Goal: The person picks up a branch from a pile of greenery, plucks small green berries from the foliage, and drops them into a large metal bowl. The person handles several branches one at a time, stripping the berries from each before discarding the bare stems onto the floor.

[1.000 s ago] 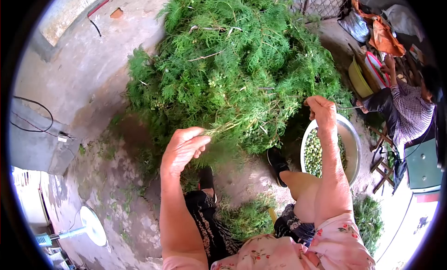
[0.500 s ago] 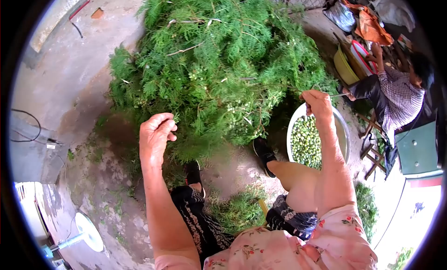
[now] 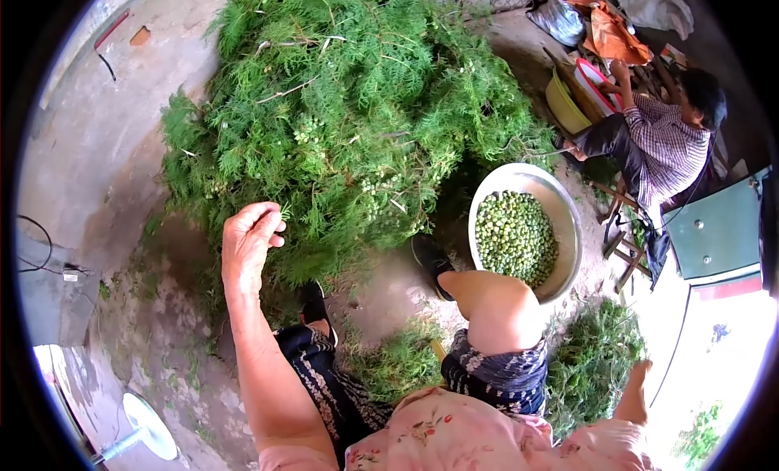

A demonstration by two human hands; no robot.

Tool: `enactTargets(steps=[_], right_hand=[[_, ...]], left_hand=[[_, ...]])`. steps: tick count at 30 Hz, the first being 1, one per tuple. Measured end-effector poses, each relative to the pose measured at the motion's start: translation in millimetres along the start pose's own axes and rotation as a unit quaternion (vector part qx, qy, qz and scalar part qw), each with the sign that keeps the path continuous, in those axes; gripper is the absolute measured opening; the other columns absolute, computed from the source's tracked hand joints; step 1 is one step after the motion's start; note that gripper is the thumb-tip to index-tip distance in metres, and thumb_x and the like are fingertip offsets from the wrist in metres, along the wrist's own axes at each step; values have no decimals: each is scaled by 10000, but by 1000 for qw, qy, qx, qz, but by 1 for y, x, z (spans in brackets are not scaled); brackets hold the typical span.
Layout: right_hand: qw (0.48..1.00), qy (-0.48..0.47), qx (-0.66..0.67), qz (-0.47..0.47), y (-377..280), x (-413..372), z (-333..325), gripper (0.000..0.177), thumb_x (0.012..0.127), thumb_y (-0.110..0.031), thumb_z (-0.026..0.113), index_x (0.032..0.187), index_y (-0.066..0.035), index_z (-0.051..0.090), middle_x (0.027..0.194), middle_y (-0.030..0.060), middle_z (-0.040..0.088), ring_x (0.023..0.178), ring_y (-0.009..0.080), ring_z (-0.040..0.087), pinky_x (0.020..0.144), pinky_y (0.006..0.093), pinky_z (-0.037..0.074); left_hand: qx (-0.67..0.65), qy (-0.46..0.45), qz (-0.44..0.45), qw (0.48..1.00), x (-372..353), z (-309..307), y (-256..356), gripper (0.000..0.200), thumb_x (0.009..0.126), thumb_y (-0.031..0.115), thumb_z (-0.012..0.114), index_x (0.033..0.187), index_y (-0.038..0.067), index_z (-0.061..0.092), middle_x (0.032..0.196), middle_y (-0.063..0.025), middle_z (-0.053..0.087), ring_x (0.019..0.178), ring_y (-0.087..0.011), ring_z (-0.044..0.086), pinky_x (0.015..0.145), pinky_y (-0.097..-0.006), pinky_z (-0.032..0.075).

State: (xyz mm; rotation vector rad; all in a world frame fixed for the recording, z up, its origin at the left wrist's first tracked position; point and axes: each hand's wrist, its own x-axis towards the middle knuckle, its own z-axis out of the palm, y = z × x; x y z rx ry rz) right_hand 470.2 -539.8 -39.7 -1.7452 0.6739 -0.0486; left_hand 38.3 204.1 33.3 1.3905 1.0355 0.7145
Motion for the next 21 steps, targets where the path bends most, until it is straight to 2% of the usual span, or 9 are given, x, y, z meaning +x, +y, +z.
enactTargets(steps=[4,6,8,10,11,13,16,18,21], right_hand=[[969,192,-140,61,44,-3,-63,187,773,-210,530,653,-73,571,571,66,491,500,181,491,419,339,381],[919,218,-327,31,51,3,-55,187,762,-207,529,661,-63,593,597,88,528,537,198,527,451,356,408],[762,186,-613,-96,57,17,-21,193,750,-205,528,668,-53,616,622,109,565,575,215,563,483,373,434],[641,114,-711,-266,64,35,39,204,738,-203,527,676,-43,638,648,131,602,612,231,599,515,390,461],[638,52,-689,-339,62,33,84,211,732,-201,526,679,-38,649,661,142,621,631,239,617,531,399,474],[871,-168,-405,-221,55,-49,213,131,758,-177,588,777,-59,639,605,43,566,517,122,503,475,278,434],[881,-376,-254,-135,22,-185,351,108,750,-117,522,712,-55,602,622,5,529,562,100,510,495,258,415],[836,-512,-177,-86,44,-200,414,170,787,-107,542,897,9,602,672,34,563,571,128,558,484,237,449],[798,-582,-151,21,51,-246,481,288,821,-93,546,1079,33,524,818,100,591,680,219,633,516,286,518]], left_hand=[[31,-22,7,999,2,7,-1,167,845,92,560,969,-11,607,755,-48,609,616,-85,554,543,-210,475],[28,-29,11,999,4,12,-1,166,844,90,561,967,-12,607,758,-51,609,617,-87,554,543,-213,476],[22,-32,10,999,7,19,-3,166,844,89,561,968,-11,607,759,-53,609,615,-87,553,542,-214,475],[31,-36,12,999,8,27,2,168,841,86,563,964,-19,607,757,-56,607,610,-88,550,539,-216,474],[32,-37,11,999,9,30,2,169,840,86,564,963,-22,607,755,-58,606,609,-88,549,538,-217,474],[41,-40,11,998,10,34,3,173,838,85,566,963,-27,607,753,-61,605,604,-89,545,537,-219,472],[54,-54,9,997,14,43,4,179,836,80,567,968,-33,605,749,-67,603,592,-92,535,535,-221,466],[55,-68,7,996,16,47,2,182,834,77,567,973,-35,603,746,-70,602,584,-94,528,535,-222,462],[72,-74,7,995,19,56,3,200,825,79,570,977,-48,598,757,-79,600,590,-104,526,550,-230,461]])
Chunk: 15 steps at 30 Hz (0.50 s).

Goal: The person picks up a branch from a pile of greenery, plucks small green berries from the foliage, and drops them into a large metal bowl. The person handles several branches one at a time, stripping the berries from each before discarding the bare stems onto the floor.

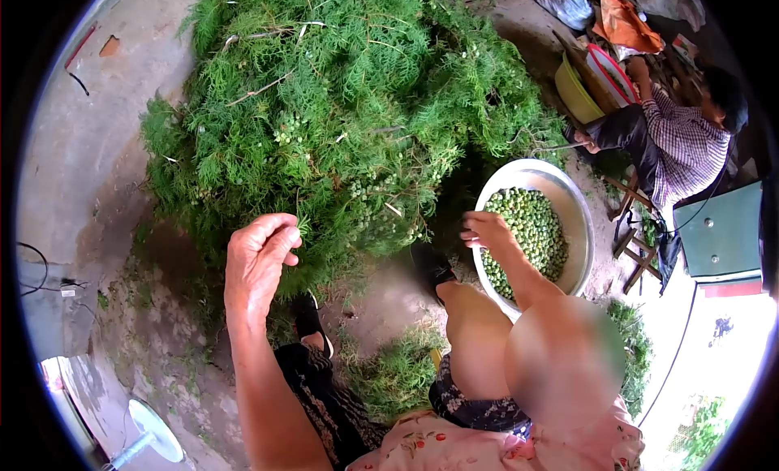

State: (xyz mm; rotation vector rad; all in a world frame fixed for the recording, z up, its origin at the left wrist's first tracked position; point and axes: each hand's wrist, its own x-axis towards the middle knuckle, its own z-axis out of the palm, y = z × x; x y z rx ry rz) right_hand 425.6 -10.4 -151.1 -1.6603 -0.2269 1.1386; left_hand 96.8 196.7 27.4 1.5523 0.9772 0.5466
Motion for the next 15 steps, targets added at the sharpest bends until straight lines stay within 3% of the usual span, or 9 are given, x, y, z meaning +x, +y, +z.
enactTargets(steps=[4,5,8,9,10,11,12,13,15], right_hand=[[998,-25,-17,50,-13,48,49,333,833,-57,515,1154,25,480,939,137,569,695,279,638,493,334,539],[999,-40,8,26,-9,64,48,267,844,-70,504,1094,22,498,907,131,573,681,268,638,481,326,537],[999,-7,-25,26,-20,99,55,355,846,-64,489,1180,48,450,1019,142,542,681,230,636,438,282,510],[992,15,-122,31,-39,98,61,319,800,-45,527,1112,21,523,1028,154,561,768,264,634,567,326,536],[931,45,-327,-156,-26,118,54,309,768,-37,544,1073,6,551,1053,160,562,837,286,614,665,338,519],[794,70,-504,-333,-9,142,45,301,735,-29,561,1035,-9,580,1079,167,563,906,308,595,763,350,502],[813,70,-508,-276,0,164,43,324,692,-16,569,1014,-42,601,1133,178,540,1010,337,534,889,343,429],[758,39,-579,-299,-11,156,49,275,703,-17,559,973,-45,608,1225,159,484,1015,327,539,860,361,451],[729,13,-664,-165,-28,143,69,229,714,-9,535,927,-43,613,1337,138,371,1026,314,539,849,372,461]], left_hand=[[5,-11,-4,1000,5,9,4,215,819,80,566,981,-60,589,761,-84,597,608,-111,532,562,-235,458],[3,-14,-2,1000,6,11,5,214,819,79,564,979,-61,590,759,-85,596,606,-112,531,562,-234,456],[19,-4,-15,1000,9,14,8,204,814,70,567,971,-59,592,759,-83,597,610,-112,531,566,-233,454],[25,-3,-23,999,9,15,11,202,812,65,569,969,-59,593,759,-82,597,615,-112,533,568,-233,455],[30,-2,-30,999,9,17,13,199,809,60,570,967,-58,594,759,-81,597,620,-112,534,570,-233,455],[36,1,-37,999,9,18,13,196,806,55,571,965,-58,594,759,-80,597,624,-112,535,571,-233,455],[25,-4,-32,999,9,17,11,191,801,45,576,963,-55,596,761,-79,597,635,-114,541,573,-235,458],[22,7,-24,999,9,19,9,186,802,41,577,961,-53,597,758,-79,594,639,-113,542,574,-234,460],[45,-10,-22,999,9,19,9,181,802,33,579,963,-48,598,770,-78,594,643,-110,543,575,-231,461]])
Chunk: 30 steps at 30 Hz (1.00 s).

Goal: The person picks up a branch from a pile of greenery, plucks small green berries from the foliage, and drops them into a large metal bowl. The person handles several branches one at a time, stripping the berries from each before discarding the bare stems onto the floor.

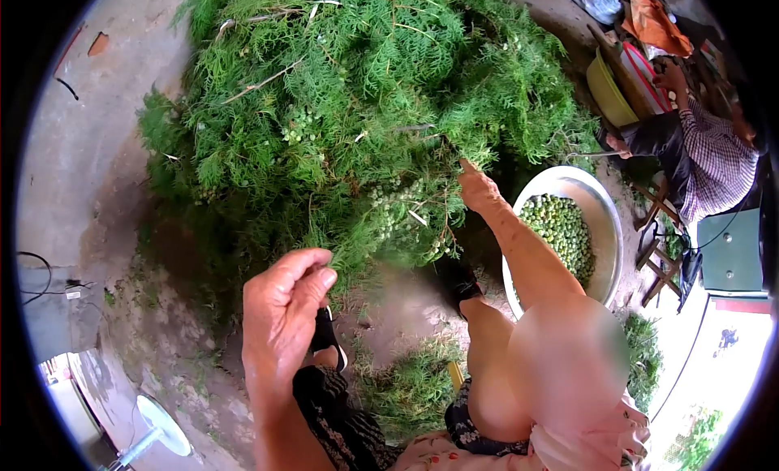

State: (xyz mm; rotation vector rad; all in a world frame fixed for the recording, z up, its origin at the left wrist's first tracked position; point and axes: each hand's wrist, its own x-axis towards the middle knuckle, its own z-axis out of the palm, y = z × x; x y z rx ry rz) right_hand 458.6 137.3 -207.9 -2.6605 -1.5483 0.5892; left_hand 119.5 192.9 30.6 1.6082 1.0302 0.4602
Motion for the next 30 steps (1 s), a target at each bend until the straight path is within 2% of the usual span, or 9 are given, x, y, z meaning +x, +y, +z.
enactTargets(steps=[2,5,8,9,13,14,19,23,30], right_hand=[[997,-51,-57,12,2,8,6,212,733,-3,503,919,-29,601,1424,95,227,1030,321,537,832,382,474],[994,-48,-99,-11,5,7,11,283,733,31,491,997,-33,569,1286,81,393,1018,314,527,841,379,465],[996,19,-76,-49,11,4,12,287,730,33,498,1005,-26,557,1157,84,443,974,316,530,835,372,457],[994,74,-23,-74,13,2,13,238,718,26,519,943,-27,573,1066,108,480,921,320,535,811,370,454],[981,100,28,-164,16,3,-5,122,670,27,563,776,-25,593,839,134,531,867,322,537,758,368,462],[972,112,-30,-207,14,4,-13,119,664,38,562,764,-20,593,827,126,532,848,326,542,745,368,466],[975,146,87,-145,-13,-7,-48,156,675,31,554,806,-42,595,838,148,561,814,342,559,716,391,468],[971,196,58,-125,-36,-10,-71,265,684,45,506,906,-74,587,864,149,575,834,354,558,714,404,466],[946,256,-41,-192,-89,-22,-129,229,649,30,494,832,-84,571,809,137,559,819,333,553,690,409,459]], left_hand=[[12,-7,9,1000,1,2,-2,185,794,7,584,971,-46,596,811,-74,596,644,-107,542,577,-225,457],[13,20,34,999,3,8,-5,197,785,24,617,965,-53,591,734,-68,600,579,-74,486,531,-217,411],[22,-7,-17,1000,3,9,5,197,794,17,593,980,-47,594,822,-76,597,627,-108,536,583,-227,448],[25,-6,-15,1000,3,9,5,197,795,20,592,980,-47,594,821,-77,597,625,-108,536,581,-227,447],[23,-8,-6,1000,3,10,6,199,796,29,593,981,-46,593,814,-79,597,618,-111,538,574,-228,445],[22,-9,-6,1000,3,9,6,200,796,32,594,981,-45,593,811,-80,597,617,-112,539,573,-228,445],[24,1,29,999,-2,5,3,181,791,27,587,955,-48,593,752,-63,595,598,-109,540,563,-227,443],[15,13,52,998,-7,-1,0,182,789,52,595,941,-47,592,714,-75,595,565,-105,524,531,-233,434],[-14,50,63,997,-11,-20,-4,185,785,74,601,928,-44,595,684,-78,593,548,-111,536,520,-237,441]])
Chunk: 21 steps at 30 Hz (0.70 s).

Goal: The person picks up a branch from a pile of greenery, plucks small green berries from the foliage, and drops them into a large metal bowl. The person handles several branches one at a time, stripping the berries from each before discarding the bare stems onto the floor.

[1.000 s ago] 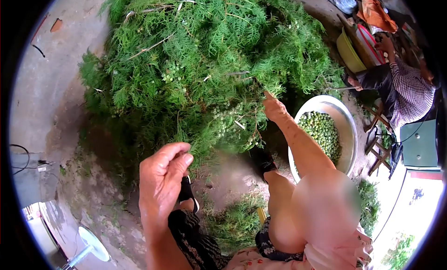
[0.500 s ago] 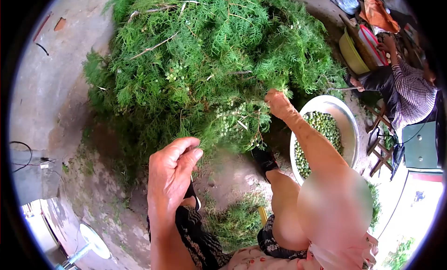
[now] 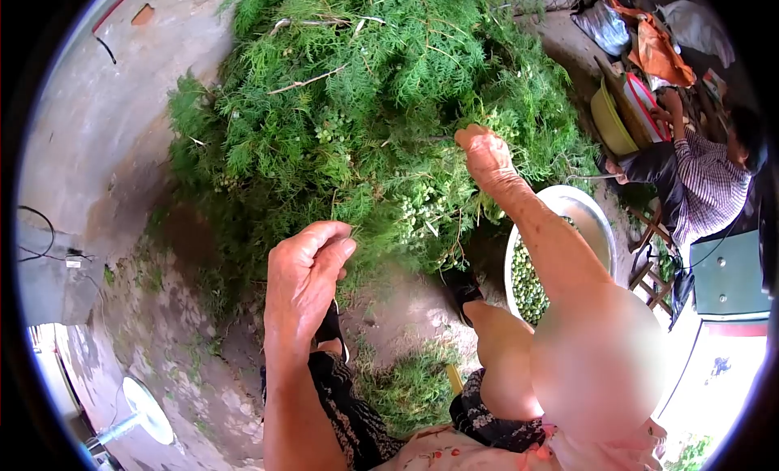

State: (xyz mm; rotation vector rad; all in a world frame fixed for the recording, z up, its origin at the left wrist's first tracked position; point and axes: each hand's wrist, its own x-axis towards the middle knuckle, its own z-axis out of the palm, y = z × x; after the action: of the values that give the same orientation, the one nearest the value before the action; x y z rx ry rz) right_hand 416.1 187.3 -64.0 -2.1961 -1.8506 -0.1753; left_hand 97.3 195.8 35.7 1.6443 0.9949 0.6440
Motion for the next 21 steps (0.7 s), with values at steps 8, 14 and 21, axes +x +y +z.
enactTargets(steps=[8,14,21], right_hand=[[995,23,-83,-55,-30,30,-29,168,605,27,528,745,-64,545,734,134,535,748,332,558,615,421,448],[984,-83,-143,-71,-60,24,-53,126,648,22,557,741,-61,579,733,139,573,731,292,592,623,393,483],[943,-279,-181,2,-89,-8,-63,90,711,-16,556,759,-29,631,777,157,614,764,283,621,660,389,495]], left_hand=[[-26,6,-9,1000,-3,-17,2,192,801,72,572,939,-60,595,744,-65,588,600,-112,530,558,-232,447],[-56,26,-11,998,-7,-28,-1,200,806,83,565,946,-56,597,746,-68,587,602,-116,531,562,-238,451],[-82,46,-7,996,-11,-47,-5,211,813,95,571,963,-49,601,760,-78,596,608,-117,535,566,-244,459]])
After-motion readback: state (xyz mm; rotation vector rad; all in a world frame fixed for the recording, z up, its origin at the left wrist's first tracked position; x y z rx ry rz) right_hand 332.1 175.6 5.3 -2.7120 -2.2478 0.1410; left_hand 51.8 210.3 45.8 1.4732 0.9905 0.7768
